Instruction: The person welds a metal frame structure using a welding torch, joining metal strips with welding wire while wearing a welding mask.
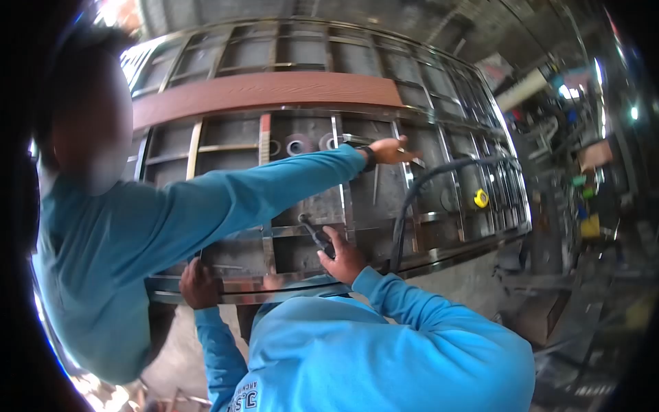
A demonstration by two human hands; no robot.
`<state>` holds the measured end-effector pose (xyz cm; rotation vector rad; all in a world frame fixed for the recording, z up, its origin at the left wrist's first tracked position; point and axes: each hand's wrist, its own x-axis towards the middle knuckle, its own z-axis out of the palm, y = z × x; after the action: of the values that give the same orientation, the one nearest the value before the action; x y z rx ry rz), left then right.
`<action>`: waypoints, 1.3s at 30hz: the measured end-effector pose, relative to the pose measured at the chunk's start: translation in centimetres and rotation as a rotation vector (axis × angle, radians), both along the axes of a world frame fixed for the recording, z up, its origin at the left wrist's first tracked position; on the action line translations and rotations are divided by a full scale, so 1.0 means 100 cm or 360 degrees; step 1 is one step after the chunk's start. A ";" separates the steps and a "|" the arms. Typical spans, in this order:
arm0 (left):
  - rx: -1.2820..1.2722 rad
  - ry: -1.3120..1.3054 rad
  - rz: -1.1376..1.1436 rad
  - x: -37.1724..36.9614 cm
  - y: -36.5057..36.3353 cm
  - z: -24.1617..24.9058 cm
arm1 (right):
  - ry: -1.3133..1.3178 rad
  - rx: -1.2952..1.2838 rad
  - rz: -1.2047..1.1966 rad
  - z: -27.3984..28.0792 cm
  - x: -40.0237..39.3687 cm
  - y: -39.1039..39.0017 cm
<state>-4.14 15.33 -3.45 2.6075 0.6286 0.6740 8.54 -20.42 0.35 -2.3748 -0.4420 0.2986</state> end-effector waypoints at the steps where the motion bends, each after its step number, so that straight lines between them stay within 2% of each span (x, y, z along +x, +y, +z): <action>1: 0.0023 0.0044 0.0035 -0.002 -0.001 -0.002 | -0.0009 0.0020 -0.0029 -0.003 0.000 -0.003; 2: 0.0051 0.0090 0.0093 -0.001 0.001 -0.004 | -0.0015 0.0044 -0.0037 -0.005 0.000 -0.004; 4: -0.0049 -0.0113 -0.0033 0.004 0.003 -0.005 | 0.0089 0.0068 -0.0077 0.002 0.000 0.000; 5: -0.0092 -0.0200 -0.0054 0.000 0.005 -0.006 | -0.0019 0.0079 -0.0072 0.001 -0.001 0.000; 6: -0.0058 -0.0128 -0.0044 -0.003 0.003 -0.004 | 0.0105 0.0098 -0.0128 -0.004 -0.001 -0.002; 7: -0.0022 -0.0049 0.0000 -0.002 0.001 0.000 | 0.0045 0.0138 -0.0121 -0.005 0.000 -0.002; 9: -0.0249 0.0503 0.0118 -0.006 0.001 0.012 | -0.0076 0.0212 -0.0104 -0.007 0.001 -0.002; 10: -0.0191 0.0159 0.0097 -0.004 0.000 0.002 | -0.0054 0.0138 -0.0118 -0.011 0.002 -0.004; 11: -0.0198 0.0050 0.0167 -0.003 -0.004 0.008 | 0.0157 0.0098 -0.0200 0.006 0.001 0.002; 12: -0.0103 0.0231 0.0211 -0.005 -0.006 0.009 | 0.0038 0.0070 -0.0159 0.002 0.003 0.000; 15: -0.0138 0.0328 0.0242 -0.007 0.000 0.011 | -0.0140 0.0195 -0.0044 -0.015 0.006 -0.003; 17: -0.0185 0.0374 0.0201 -0.003 -0.003 0.009 | -0.0079 0.0142 -0.0036 -0.015 0.006 -0.004; 22: -0.0061 0.0278 0.0190 0.000 -0.006 0.011 | -0.0100 0.0079 0.0004 -0.024 0.011 -0.011; 25: -0.0182 0.0073 0.0202 0.000 -0.006 0.005 | -0.0019 0.0065 -0.0004 -0.021 0.011 -0.010; 26: -0.0074 0.0170 0.0202 -0.001 -0.005 0.004 | 0.0007 0.0053 -0.0010 -0.019 0.011 -0.009; 39: -0.0093 0.0274 0.0237 0.001 -0.007 0.016 | -0.0074 0.0117 -0.0039 -0.021 0.009 -0.008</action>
<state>-4.02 14.62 -1.86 2.6014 0.8884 0.4692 9.43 -21.23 -1.73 -2.3175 -0.4380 0.2133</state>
